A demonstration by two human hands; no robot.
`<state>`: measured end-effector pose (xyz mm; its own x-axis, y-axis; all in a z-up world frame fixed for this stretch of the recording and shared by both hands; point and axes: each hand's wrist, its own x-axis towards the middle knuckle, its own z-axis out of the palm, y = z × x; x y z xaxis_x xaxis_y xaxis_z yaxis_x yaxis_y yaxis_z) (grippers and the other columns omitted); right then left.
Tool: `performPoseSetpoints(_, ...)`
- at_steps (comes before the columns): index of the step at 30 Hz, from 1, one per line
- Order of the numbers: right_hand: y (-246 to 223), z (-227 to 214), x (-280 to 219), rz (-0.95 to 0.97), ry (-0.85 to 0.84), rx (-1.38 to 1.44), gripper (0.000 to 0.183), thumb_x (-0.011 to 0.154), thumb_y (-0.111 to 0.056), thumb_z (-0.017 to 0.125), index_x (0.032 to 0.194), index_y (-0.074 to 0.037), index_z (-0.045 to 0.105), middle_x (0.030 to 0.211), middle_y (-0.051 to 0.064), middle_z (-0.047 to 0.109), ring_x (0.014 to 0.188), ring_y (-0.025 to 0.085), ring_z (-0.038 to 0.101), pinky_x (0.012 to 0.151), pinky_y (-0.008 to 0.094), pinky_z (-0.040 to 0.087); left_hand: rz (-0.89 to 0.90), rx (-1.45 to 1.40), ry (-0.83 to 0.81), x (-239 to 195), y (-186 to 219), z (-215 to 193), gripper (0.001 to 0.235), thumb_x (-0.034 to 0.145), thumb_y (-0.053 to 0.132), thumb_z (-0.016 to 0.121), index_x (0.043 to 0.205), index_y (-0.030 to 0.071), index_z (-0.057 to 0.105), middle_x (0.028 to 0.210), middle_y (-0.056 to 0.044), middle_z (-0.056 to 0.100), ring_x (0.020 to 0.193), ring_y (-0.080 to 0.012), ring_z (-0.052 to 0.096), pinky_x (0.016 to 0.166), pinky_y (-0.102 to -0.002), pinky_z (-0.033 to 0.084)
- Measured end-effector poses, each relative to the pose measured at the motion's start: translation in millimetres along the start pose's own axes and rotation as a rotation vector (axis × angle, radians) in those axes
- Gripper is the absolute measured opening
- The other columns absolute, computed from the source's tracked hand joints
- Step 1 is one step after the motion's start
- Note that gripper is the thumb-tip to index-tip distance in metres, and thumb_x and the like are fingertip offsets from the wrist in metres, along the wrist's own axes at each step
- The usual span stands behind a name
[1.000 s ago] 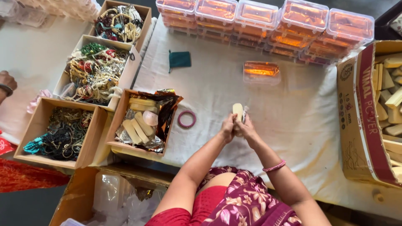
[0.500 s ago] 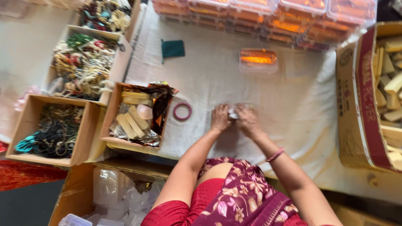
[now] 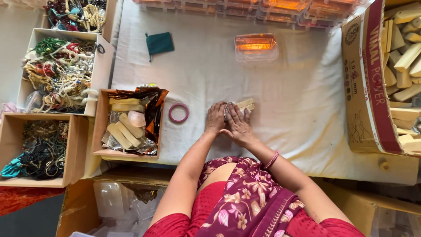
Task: The person sits at a table and repeatedly picks up small, light-colored wooden blocks from a large cardboard box. They wipe each block with a white cloth to clean it, then place the cleaned block into a smaller box lined with foil. The process is repeated for multiple blocks throughout the video.
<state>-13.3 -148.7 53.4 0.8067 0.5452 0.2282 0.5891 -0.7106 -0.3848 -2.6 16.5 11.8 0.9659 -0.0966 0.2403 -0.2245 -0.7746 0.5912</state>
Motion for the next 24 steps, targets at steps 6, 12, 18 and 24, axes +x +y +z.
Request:
performPoseSetpoints(6,64,-33,15,0.16,-0.071,-0.069,0.056,0.1,-0.033,0.052,0.152,-0.012,0.046,0.158,0.012,0.044,0.15,0.029,0.036,0.123,0.053,0.022,-0.053,-0.035,-0.037,6,18,-19,0.066,0.071,0.034,0.089,0.124,0.01,0.057,0.134,-0.008,0.055,0.129,-0.0312,0.049,0.108,-0.045,0.04)
performPoseSetpoints(12,112,-30,12,0.684,0.465,0.452,0.038,0.102,-0.004,0.055,0.139,-0.005,0.061,0.142,0.017,0.062,0.132,0.031,0.059,0.109,0.037,0.048,0.124,0.144,-0.022,30,78,-39,0.08,0.069,0.033,0.083,0.139,0.007,0.051,0.136,-0.017,0.053,0.126,-0.0339,0.049,0.105,-0.052,0.037)
performPoseSetpoints(18,82,-42,4,0.505,0.569,0.385,0.045,0.097,0.004,0.05,0.135,-0.008,0.07,0.151,0.021,0.056,0.138,0.034,0.055,0.11,0.038,0.045,-0.11,-0.248,-0.085,49,18,96,0.056,0.101,0.032,0.059,0.152,0.009,0.052,0.126,-0.014,0.065,0.116,-0.0317,0.061,0.097,-0.047,0.05)
performPoseSetpoints(24,37,-19,-18,0.128,0.029,0.159,0.05,0.103,-0.027,0.056,0.151,-0.013,0.051,0.162,0.011,0.04,0.152,0.03,0.036,0.122,0.049,0.028,-1.044,-1.51,-0.488,38,-17,89,0.041,0.106,0.044,0.051,0.122,0.012,0.07,0.093,-0.004,0.074,0.07,-0.0194,0.068,0.056,-0.037,0.053)
